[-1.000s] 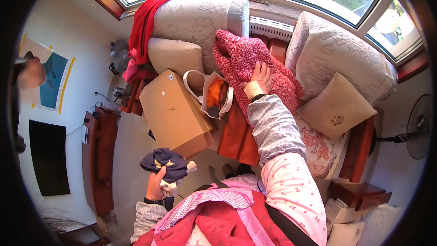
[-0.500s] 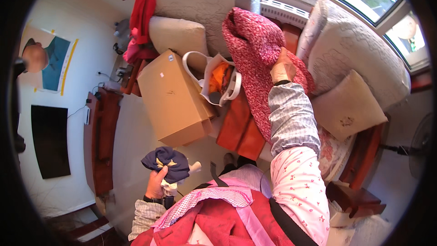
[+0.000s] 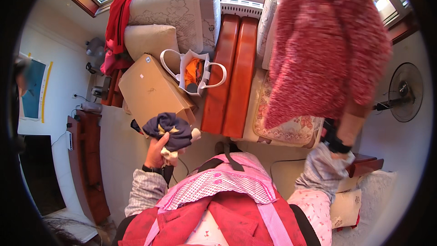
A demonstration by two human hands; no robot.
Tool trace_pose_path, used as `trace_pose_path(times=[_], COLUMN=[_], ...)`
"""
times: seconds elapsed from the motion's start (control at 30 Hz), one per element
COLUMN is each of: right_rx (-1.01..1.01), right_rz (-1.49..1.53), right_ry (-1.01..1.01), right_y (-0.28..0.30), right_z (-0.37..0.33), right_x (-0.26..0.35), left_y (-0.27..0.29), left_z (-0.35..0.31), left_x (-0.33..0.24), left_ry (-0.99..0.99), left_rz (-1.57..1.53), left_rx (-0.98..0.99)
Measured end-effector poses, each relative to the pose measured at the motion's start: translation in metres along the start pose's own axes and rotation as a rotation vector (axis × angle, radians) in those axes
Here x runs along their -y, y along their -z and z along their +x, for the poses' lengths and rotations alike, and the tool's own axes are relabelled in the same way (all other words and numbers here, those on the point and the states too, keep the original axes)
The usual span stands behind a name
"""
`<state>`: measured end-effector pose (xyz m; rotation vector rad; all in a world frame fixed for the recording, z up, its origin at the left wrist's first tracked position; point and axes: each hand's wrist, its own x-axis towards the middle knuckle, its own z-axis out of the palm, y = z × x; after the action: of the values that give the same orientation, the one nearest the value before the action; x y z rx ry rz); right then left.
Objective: The person wipes a glass-topped table with two cloths, then cleans the wooden armrests of a sofa and the window frame. The person uses a light-colored and a dark-colored cloth to wipe the surfaces.
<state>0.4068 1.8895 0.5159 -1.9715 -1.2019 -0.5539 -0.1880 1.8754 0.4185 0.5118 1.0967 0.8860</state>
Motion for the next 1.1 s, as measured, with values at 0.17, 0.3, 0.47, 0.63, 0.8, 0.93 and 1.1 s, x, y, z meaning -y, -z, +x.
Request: trace_pose_path(times=[0.17,0.3,0.47,0.63,0.8,0.93,1.1], right_rx=[-0.172,-0.145,0.267,0.819,1.511,1.67,1.586], right_rz=[0.176,0.216,-0.061,0.557,1.143,1.148,1.169], right_ry=[-0.122,-0.235,-0.349,0.096,-0.138,-0.439,-1.049], right_y=[0.072,0.052,-0.05,-0.09,-0.09,-0.116,-0.156], right_z=[0.015,0.006,-0.04,-0.093,-0.14,-0.166,-0.181], right_x=[-0.073,-0.147,-0.156,0.001,0.105,0.099,0.077], left_y=[-0.013,-0.024,-0.061,-0.121,-0.175,-0.192,-0.175], left_z=[0.008,0.009,0.031,0.047,0.074,0.098,0.114], left_x=[-0.006,-0.002,0.024,0.042,0.071,0.099,0.114], left_ry=[-0.016,0.035,0.025,0.108,0.221,0.145,0.089], left_rz=[-0.041,-0.062,0.061,0.166,0.334,0.56,0.437], left_rx=[0.132,0.158,0.041,0.068,0.229,0.374,0.305])
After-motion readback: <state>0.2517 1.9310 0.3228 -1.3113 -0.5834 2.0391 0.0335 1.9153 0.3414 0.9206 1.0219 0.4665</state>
